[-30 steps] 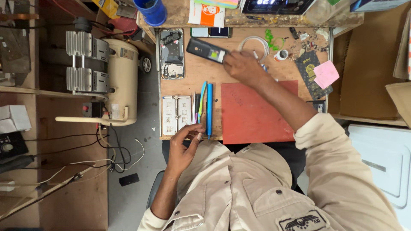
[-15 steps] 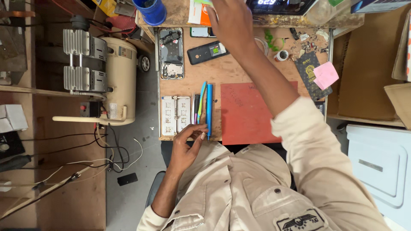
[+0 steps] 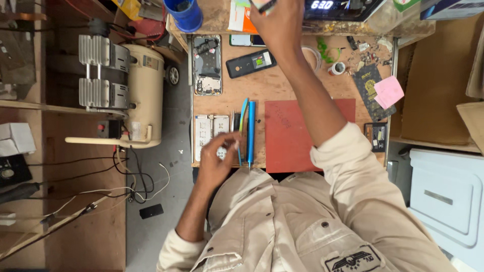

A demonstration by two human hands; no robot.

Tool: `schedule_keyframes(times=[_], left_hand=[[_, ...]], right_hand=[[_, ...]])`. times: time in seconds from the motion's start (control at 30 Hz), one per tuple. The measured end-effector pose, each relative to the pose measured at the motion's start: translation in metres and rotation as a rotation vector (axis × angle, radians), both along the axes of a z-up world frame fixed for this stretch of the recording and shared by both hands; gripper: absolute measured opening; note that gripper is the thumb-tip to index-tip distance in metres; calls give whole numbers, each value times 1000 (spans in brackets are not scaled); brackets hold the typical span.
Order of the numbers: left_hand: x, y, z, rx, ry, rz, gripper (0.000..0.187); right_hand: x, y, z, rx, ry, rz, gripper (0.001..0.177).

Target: The person organizes tools and components on a workbench, then applies adhesive to a small electronic part. They handle a smartphone, a battery, and a plastic film, peeling the film and applying it to the phone's edge.

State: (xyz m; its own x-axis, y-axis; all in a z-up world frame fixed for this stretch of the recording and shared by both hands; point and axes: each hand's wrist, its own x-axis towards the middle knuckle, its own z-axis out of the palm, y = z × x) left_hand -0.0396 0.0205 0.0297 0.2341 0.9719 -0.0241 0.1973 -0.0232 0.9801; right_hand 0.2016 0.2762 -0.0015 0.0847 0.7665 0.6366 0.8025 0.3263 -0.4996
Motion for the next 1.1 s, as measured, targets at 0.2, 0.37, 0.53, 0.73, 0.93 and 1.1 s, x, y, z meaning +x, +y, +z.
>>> schedule_keyframes(times=[0.2, 0.37, 0.53, 0.73, 0.93, 1.1], left_hand=[[-10, 105, -38, -43, -373, 56, 47], [10, 191, -69, -234, -338, 93, 42], [19, 214, -103, -91, -245, 102, 12], [16, 201, -121, 36, -353, 134, 17], [12, 194, -111, 148, -239, 164, 27], [17, 184, -82, 363, 8, 264, 25]], right_hand=[[10, -102, 43, -230, 102, 363, 60], [17, -104, 33, -318, 22, 522, 69], [18, -88, 16, -223, -204, 478, 68], [11, -84, -13, -147, -361, 409, 59], [14, -87, -9, -16, -358, 384, 28], [18, -85, 1, 69, -301, 372, 16]])
